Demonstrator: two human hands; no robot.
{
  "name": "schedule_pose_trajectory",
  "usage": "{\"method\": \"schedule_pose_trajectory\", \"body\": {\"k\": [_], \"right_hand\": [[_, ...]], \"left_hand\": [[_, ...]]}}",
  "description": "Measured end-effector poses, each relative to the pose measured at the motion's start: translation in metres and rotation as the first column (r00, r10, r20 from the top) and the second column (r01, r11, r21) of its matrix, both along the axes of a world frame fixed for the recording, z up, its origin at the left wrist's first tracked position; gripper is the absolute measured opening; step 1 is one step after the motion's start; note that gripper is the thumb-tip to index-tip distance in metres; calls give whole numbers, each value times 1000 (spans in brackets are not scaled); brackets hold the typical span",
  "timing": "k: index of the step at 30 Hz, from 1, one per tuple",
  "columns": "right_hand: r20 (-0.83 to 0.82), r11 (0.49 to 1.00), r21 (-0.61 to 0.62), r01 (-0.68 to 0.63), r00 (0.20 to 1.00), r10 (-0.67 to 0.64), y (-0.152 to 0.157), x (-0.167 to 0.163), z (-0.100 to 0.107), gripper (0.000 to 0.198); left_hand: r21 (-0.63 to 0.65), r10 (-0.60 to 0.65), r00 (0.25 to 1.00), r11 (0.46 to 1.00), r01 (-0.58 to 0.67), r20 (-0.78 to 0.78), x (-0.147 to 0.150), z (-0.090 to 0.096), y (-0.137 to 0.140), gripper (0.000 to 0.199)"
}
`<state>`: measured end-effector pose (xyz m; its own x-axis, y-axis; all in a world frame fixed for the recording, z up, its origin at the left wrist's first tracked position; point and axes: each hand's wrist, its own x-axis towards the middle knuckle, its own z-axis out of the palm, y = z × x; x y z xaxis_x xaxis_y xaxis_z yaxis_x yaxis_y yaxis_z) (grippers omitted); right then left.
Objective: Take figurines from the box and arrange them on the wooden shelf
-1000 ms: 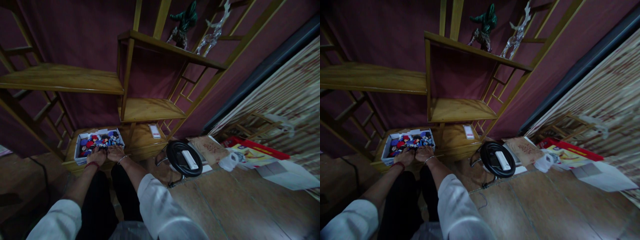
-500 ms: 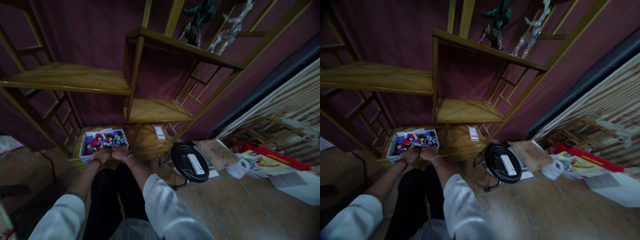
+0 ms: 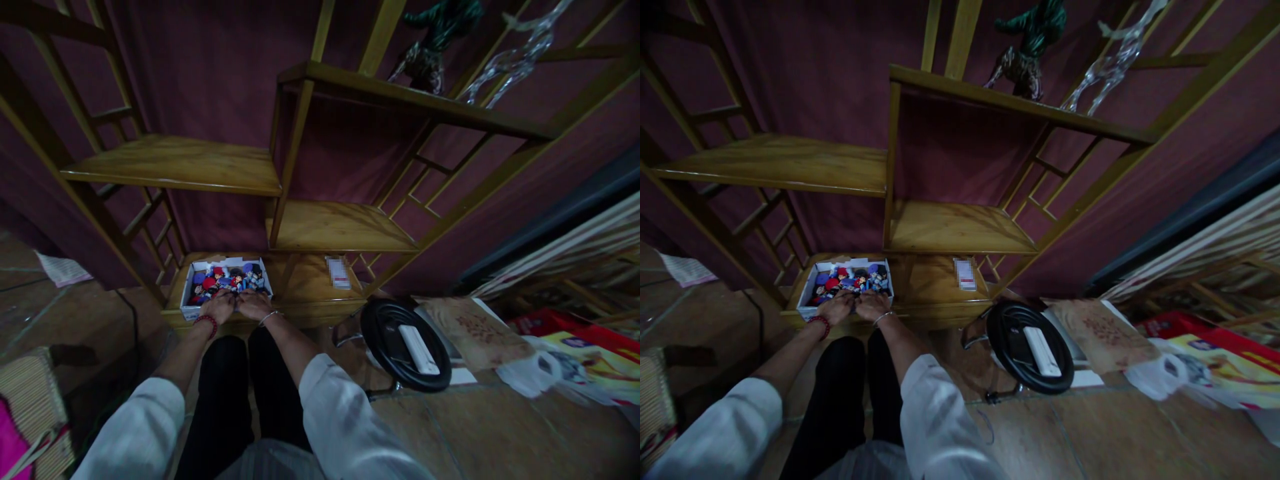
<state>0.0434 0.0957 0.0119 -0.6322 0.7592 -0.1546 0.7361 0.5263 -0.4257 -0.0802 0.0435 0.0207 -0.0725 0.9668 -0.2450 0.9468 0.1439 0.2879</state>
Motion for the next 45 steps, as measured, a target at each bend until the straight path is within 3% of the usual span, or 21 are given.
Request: {"method": "schedule_pose_trajectory", "body": {"k": [5, 10, 14, 20, 24, 30, 35, 45], "right_hand": [[119, 998, -9, 66, 991, -65, -5, -6, 10, 39], [147, 996, -18, 91, 985, -87, -5, -8, 10, 39], [160, 987, -38, 158, 976, -150, -5, -8, 8, 35], [195, 978, -103, 181, 968, -158, -8, -4, 26, 35], [208, 977, -138, 161, 969, -130, -4, -3, 31, 38], [199, 984, -158, 83, 979, -51, 9, -9, 10, 39], [183, 989, -141, 48, 983, -22, 13, -9, 4, 41], [147, 992, -111, 53, 988, -37, 23, -9, -4, 47]], "left_hand": [[-29, 102, 993, 995, -101, 63, 1, 1, -1, 36], [-91, 157, 984, 985, -149, 85, 6, 11, -1, 40], [-132, 308, 951, 944, -304, 9, 14, 18, 2, 49], [-136, 391, 919, 908, -395, -60, 17, 22, 5, 50], [-191, 396, 916, 896, -400, -62, 12, 26, 10, 53], [-253, 353, 935, 901, -353, -46, 6, 16, 20, 50], [-188, 251, 968, 952, -243, 21, -1, 1, 23, 45], [-105, 277, 961, 956, -273, 20, -7, -8, 28, 44]]}}
